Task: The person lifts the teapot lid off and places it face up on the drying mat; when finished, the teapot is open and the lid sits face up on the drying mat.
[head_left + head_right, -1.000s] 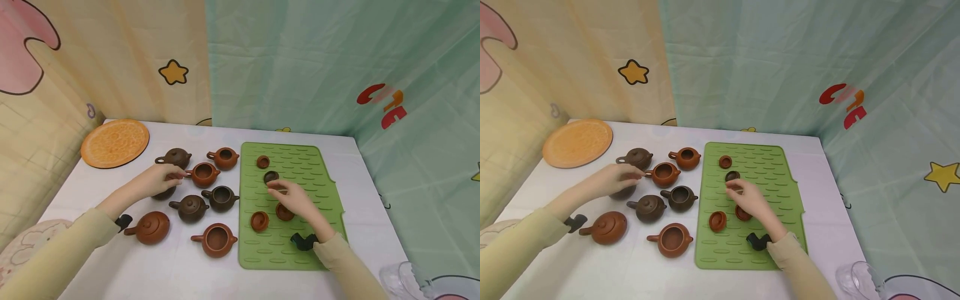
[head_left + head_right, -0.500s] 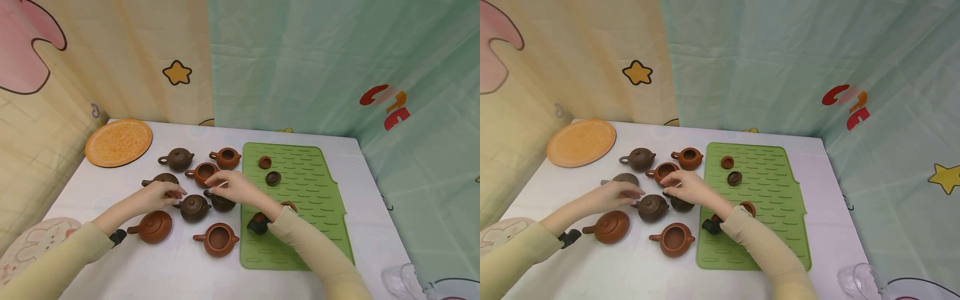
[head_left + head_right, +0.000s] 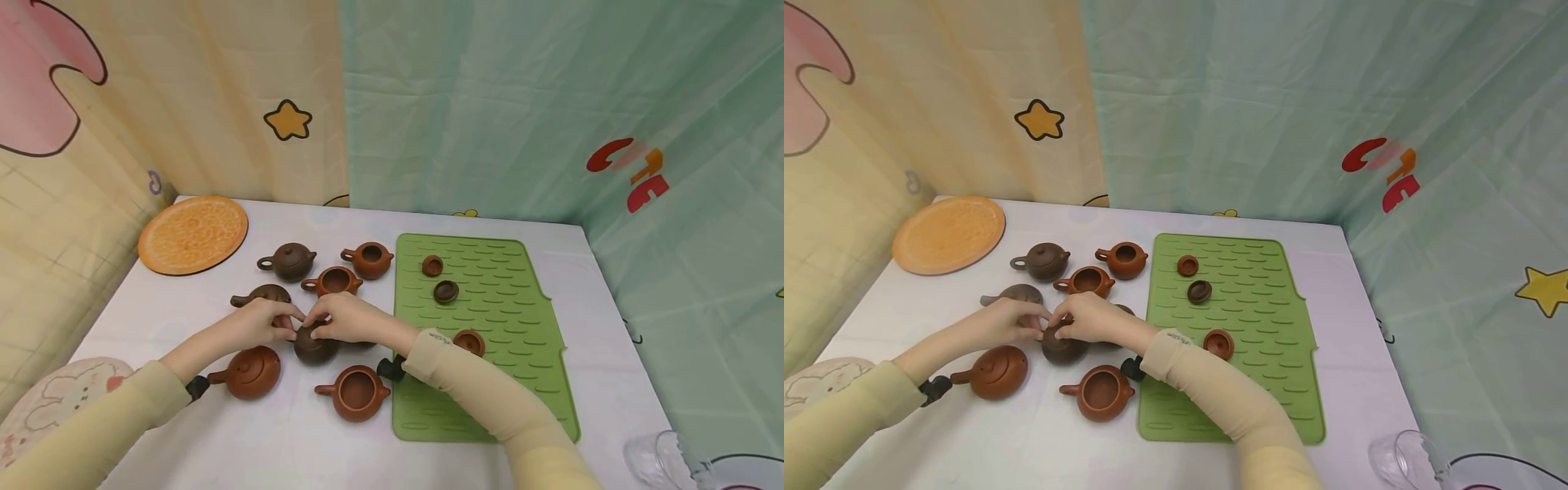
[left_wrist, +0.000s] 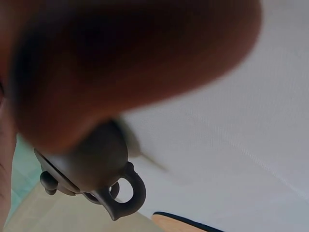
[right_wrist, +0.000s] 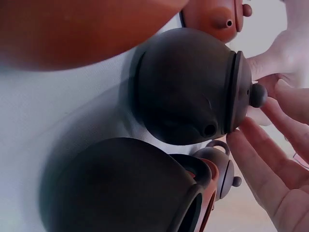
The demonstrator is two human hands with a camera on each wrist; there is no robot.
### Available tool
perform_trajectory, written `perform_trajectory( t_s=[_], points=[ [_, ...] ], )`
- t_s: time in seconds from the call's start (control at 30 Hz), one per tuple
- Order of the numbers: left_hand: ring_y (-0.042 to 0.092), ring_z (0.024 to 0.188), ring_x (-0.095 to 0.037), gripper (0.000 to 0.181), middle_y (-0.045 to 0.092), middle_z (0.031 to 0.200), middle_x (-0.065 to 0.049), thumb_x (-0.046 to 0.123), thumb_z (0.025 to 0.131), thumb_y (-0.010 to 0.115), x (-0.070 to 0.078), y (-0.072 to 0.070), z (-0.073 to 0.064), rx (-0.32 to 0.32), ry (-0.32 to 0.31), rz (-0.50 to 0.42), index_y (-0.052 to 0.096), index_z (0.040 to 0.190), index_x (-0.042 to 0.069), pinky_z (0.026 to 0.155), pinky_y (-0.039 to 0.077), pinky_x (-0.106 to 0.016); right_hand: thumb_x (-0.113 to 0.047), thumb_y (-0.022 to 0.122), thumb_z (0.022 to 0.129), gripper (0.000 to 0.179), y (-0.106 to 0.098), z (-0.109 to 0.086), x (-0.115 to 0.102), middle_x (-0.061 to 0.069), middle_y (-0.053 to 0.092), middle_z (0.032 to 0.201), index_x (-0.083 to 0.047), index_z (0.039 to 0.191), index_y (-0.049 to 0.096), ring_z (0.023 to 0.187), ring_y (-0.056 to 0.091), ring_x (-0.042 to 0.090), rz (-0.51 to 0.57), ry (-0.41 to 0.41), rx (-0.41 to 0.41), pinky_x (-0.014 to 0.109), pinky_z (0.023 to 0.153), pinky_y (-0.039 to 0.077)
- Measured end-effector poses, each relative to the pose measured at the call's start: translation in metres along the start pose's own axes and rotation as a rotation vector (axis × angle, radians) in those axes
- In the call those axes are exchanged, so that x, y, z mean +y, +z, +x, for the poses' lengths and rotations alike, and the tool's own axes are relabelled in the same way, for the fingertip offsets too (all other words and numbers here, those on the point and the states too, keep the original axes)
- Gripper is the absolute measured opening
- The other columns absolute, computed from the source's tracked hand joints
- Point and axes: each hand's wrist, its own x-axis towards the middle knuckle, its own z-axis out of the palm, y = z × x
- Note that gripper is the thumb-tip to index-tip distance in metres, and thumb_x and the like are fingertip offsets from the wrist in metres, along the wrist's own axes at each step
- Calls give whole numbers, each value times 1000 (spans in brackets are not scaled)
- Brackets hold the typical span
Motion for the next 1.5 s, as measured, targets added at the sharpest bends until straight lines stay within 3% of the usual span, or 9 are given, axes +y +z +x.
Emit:
perform_trajectory(
  t_s=[0.5,0.83,1.0,1.17,1.27,1.5],
  points=[
    [56,68,0,26,67,75,10,11,84,77,-4,1,2,-16,16,-9,71,108,9,60,46,-20,-20,75,88,11,3,8,-8,-4,70,105,-16,98,74,95,61,6,-100,51,-7,16,81,47],
    [55,67,0,24,66,73,10,10,83,78,-2,0,2,-22,-7,-15,72,105,7,60,46,-20,-20,72,91,12,7,7,-9,-3,70,109,-15,101,72,99,61,6,-141,37,-1,16,83,48],
    [54,66,0,23,66,73,9,7,82,78,-2,-1,2,-18,-3,-18,73,104,7,59,45,-19,-23,71,92,13,7,6,-6,-4,70,108,-16,103,71,97,61,5,-106,39,25,16,82,47],
    [56,67,-1,21,68,73,8,9,81,78,-1,0,1,-13,-15,-29,72,101,7,59,46,-20,-24,70,93,14,0,0,3,-3,71,106,-16,104,70,96,65,7,35,61,64,16,79,48],
    [55,67,-1,22,67,74,9,11,82,78,0,0,1,-15,-29,-36,72,103,8,59,46,-20,-23,67,95,14,-7,-9,13,-1,71,109,-15,106,70,101,67,11,172,82,88,17,82,50],
    [52,66,-2,26,65,75,10,10,83,77,1,1,1,1,-31,-17,74,108,11,58,45,-20,-16,62,98,23,-33,-51,50,14,66,123,-4,117,64,107,67,22,688,193,158,30,90,55]
  ],
)
